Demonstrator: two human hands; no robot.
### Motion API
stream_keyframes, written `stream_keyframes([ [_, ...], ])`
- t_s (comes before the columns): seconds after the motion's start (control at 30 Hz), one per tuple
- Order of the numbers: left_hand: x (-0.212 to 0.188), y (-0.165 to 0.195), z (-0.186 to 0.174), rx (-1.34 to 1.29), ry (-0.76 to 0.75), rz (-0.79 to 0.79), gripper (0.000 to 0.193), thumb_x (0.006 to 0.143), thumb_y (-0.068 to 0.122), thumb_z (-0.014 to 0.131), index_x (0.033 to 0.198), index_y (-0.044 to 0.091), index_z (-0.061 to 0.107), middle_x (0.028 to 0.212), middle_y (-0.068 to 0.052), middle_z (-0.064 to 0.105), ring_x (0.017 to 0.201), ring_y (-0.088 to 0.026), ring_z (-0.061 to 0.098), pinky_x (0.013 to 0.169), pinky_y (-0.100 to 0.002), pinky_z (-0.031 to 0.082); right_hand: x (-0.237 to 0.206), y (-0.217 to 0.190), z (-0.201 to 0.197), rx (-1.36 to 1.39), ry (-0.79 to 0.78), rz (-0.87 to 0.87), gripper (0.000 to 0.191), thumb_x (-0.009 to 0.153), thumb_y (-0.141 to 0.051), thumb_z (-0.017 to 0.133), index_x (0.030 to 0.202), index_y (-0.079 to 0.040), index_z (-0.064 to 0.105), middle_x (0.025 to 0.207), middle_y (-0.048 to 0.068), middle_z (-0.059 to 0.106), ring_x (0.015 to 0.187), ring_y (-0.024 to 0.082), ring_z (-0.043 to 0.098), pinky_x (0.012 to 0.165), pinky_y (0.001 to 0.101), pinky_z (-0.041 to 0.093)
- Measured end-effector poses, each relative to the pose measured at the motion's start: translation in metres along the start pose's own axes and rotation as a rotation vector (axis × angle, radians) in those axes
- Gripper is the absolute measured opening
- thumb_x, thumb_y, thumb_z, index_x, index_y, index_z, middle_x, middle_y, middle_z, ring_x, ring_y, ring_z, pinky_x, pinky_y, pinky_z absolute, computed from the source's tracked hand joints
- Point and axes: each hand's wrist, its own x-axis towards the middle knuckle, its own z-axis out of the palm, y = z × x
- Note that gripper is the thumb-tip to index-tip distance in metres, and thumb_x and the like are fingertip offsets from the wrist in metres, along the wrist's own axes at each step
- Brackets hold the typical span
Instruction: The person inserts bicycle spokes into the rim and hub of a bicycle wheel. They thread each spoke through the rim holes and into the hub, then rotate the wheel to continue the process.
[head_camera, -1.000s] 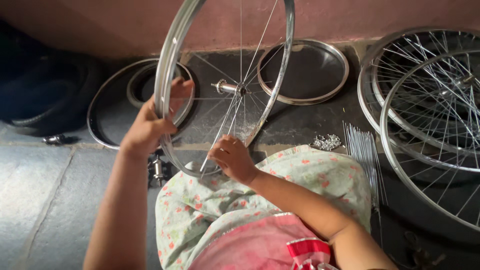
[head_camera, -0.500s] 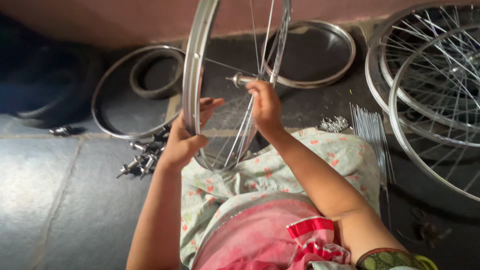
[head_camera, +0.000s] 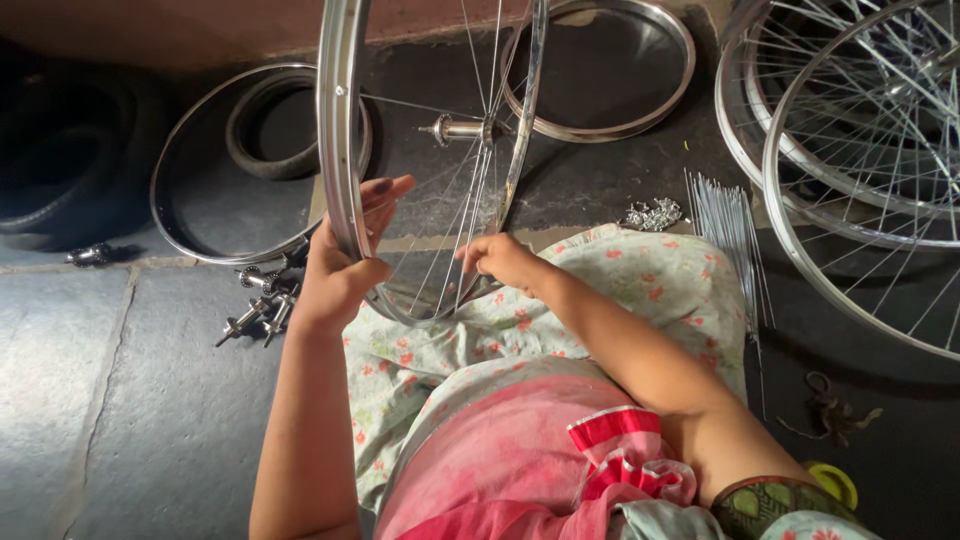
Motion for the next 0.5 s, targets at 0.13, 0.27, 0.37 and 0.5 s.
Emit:
stream_keyframes([
  [0.13,-0.001,0.0,0.001,0.005,0.003,-0.003,0.088,0.063,-0.016,0.051,0.149,0.003,0.046,0.159,-0.022,0.048,0.159,-0.03,0.036,0.136,-0.043,0.018,-0.004,-0.018,0.013,-0.021,-0.053,0.062,0.034,0.087,0.008,0.048,0.106,-0.002,0.073,0.105,0.009,0.077,0.099,0.016,0.072,0.092,0.0302,0.057],
  [0.27,-0.003,0.0,0.001,0.023,0.035,-0.028,0.089,0.06,-0.015,0.05,0.147,0.003,0.047,0.159,-0.021,0.048,0.159,-0.029,0.036,0.135,-0.043,0.018,-0.024,-0.062,0.008,-0.202,-0.116,-0.078,0.035,0.087,0.008,0.047,0.105,-0.001,0.076,0.099,0.012,0.079,0.094,0.018,0.073,0.09,0.0319,0.058],
  [0.37,-0.004,-0.001,0.001,0.0,0.033,-0.011,0.088,0.061,-0.015,0.05,0.147,0.003,0.047,0.159,-0.021,0.048,0.158,-0.029,0.035,0.135,-0.044,0.017,-0.032,-0.109,0.011,-0.298,0.016,-0.141,0.018,0.093,-0.006,0.061,0.106,-0.006,0.073,0.095,0.005,0.076,0.091,0.015,0.072,0.085,0.0309,0.055],
  [0.5,-0.007,-0.004,0.004,-0.018,0.015,0.029,0.086,0.063,-0.015,0.051,0.147,0.001,0.048,0.158,-0.021,0.049,0.159,-0.03,0.034,0.137,-0.045,0.016,-0.023,-0.167,0.005,-0.901,0.601,-0.999,0.02,0.097,-0.004,0.06,0.114,-0.012,0.067,0.097,0.007,0.058,0.087,0.027,0.061,0.079,0.0381,0.051],
])
